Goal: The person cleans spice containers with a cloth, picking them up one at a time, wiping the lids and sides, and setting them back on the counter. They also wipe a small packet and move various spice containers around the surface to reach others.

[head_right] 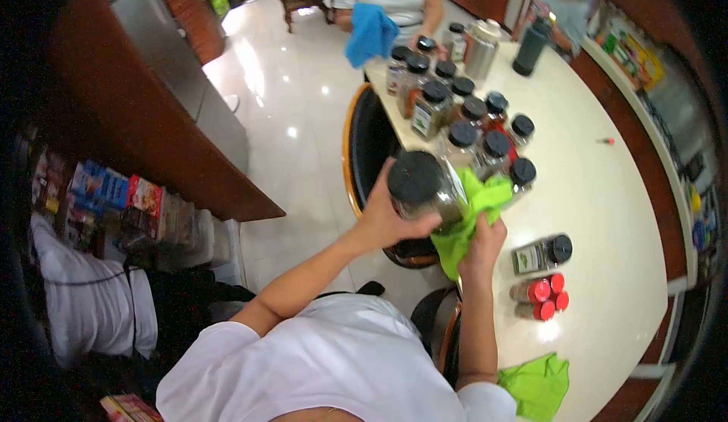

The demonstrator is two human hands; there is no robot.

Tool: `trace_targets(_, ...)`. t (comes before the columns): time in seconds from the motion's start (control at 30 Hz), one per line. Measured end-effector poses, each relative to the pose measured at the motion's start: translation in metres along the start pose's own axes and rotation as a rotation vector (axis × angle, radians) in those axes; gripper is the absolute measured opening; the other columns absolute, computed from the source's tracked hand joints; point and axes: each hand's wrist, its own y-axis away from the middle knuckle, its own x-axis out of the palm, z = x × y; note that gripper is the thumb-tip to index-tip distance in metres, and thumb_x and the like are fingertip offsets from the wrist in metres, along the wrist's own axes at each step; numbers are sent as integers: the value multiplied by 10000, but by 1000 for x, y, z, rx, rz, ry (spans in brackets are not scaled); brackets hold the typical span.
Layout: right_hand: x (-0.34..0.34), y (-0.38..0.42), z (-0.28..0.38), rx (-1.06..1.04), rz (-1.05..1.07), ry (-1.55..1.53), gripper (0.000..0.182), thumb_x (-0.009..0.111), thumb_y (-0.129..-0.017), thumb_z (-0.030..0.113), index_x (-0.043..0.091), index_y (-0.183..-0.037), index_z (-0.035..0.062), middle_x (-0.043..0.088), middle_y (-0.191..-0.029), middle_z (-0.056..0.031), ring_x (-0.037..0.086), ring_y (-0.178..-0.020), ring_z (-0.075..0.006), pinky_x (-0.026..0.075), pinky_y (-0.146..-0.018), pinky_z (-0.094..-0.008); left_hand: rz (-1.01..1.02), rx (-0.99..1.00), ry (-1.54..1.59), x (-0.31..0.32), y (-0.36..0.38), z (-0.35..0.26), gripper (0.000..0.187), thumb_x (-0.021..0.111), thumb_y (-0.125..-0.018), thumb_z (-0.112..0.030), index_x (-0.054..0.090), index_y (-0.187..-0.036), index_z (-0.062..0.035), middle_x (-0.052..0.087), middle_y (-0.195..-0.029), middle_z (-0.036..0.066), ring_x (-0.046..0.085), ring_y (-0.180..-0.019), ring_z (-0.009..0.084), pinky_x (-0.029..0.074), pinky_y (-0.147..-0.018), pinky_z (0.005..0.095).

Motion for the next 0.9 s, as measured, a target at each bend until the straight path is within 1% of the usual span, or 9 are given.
trace_targets(0.13,10,15,-1,-343,251,532,347,526,-828,105,507,-1149,-26,580,-1094,-139,581,-965,-248,454,-837,-353,16,-246,415,2,-16,19,674,744,-723,-56,365,-1280,-27,501,-1206,77,502,-1104,166,400,-969,320)
trace_targets(0.2,28,10,17,-879,227,1027,463,557,-784,82,452,-1219,-39,532,-1171,-211,538,-1073,-337,425,-895,-367,111,-255,347,4,-20,20,681,737,-725,-45,361,-1293,-29,502,-1225,80,496,-1120,166,395,-973,324)
trace_targets(0.3,39,0,42,-652,369,831,563,572,-763,76,391,-1283,-40,475,-1222,-255,491,-1132,-384,409,-925,-352,397,-167,111,2,-15,41,802,784,-677,-80,329,-1335,-29,485,-1260,76,473,-1148,149,386,-978,306)
trace_targets(0.33,37,-10,48,-665,411,864,466,568,-799,116,453,-1218,-51,542,-1124,-232,557,-1047,-343,440,-875,-334,484,-217,77,6,-13,40,820,793,-661,-84,329,-1334,-24,484,-1262,78,470,-1150,150,384,-978,303)
trace_targets(0.43,43,-10,73,-177,516,797,351,581,-836,159,533,-1119,-44,620,-973,-170,616,-905,-270,473,-792,-334,580,-368,169,9,-13,34,842,803,-629,-93,334,-1319,17,471,-1266,91,474,-1145,156,391,-973,306)
trace_targets(0.5,28,-17,59,-47,439,367,286,583,-869,215,583,-1023,-26,635,-831,-83,608,-764,-188,482,-709,-323,613,-449,258,4,-14,42,832,801,-618,-84,351,-1307,46,490,-1226,84,481,-1123,155,394,-965,297)
trace_targets(0.6,-10,-6,12,-234,156,396,312,546,-893,275,583,-1019,-9,616,-889,-62,575,-810,-146,467,-731,-306,630,-505,365,0,-26,31,815,794,-609,-83,380,-1299,42,518,-1189,77,489,-1108,159,400,-956,297)
trace_targets(0.67,-7,18,-10,-124,35,164,373,495,-907,322,551,-1058,-15,593,-964,-63,547,-879,-136,450,-776,-298,614,-453,510,-1,-30,47,756,748,-623,-149,416,-1275,40,542,-1174,95,515,-1069,163,414,-940,302)
trace_targets(0.9,-33,61,-15,-271,161,416,427,642,-802,119,474,-1176,1,533,-1105,-70,494,-1024,-179,408,-891,-320,578,-605,891,28,-31,66,654,658,-686,-349,485,-1199,19,599,-1081,123,606,-956,207,500,-840,336)
